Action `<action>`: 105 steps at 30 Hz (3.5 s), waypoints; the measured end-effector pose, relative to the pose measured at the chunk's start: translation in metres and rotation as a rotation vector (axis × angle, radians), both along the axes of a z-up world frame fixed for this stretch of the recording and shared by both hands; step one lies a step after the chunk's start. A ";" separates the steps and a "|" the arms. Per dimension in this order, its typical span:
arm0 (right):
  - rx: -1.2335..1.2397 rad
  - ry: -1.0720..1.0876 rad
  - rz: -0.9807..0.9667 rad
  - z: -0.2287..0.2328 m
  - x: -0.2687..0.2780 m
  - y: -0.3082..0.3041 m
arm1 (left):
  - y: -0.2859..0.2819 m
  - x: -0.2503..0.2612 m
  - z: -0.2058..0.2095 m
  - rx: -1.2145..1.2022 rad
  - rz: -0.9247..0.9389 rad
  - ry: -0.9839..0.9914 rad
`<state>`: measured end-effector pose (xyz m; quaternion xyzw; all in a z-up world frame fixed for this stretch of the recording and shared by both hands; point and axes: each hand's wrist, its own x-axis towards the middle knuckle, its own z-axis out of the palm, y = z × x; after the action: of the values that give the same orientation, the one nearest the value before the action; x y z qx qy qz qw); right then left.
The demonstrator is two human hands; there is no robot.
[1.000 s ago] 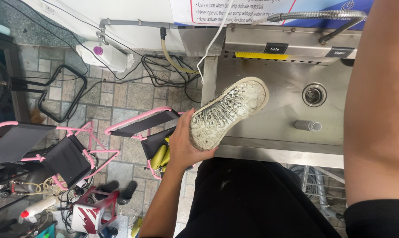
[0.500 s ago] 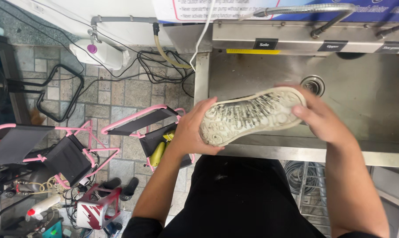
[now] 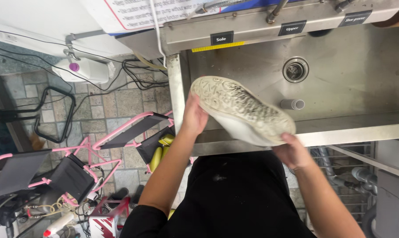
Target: The person cleans a shoe by moving its sole against a mechanical brush in a sink, then wipes the sole with a cloth and applies a cleaning agent from a bottle and a spray tool.
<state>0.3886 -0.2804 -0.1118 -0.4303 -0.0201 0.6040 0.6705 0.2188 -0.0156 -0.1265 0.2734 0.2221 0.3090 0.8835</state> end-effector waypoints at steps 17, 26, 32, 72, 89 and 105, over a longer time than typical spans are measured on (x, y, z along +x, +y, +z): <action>-0.018 -0.003 0.194 -0.042 0.085 0.119 | 0.089 0.139 -0.162 -0.450 0.149 -0.081; -0.084 -0.005 0.113 -0.056 0.087 0.250 | 0.202 0.154 -0.255 -0.534 0.069 0.017; -0.114 -0.100 0.042 -0.070 0.063 0.292 | 0.243 0.154 -0.314 -0.448 0.120 0.160; 0.204 -0.432 -0.248 -0.200 0.152 0.251 | 0.171 0.092 -0.221 0.060 0.029 0.338; 0.091 -0.384 -0.263 -0.214 0.144 0.258 | 0.193 0.089 -0.225 -0.077 0.107 0.252; 0.094 -0.199 -0.363 -0.210 0.127 0.266 | 0.193 0.076 -0.191 0.108 0.203 0.241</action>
<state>0.5153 -0.0141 -0.3218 -0.4529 -0.0366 0.4262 0.7822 0.2950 0.1777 -0.3172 0.3319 0.3362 0.3733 0.7984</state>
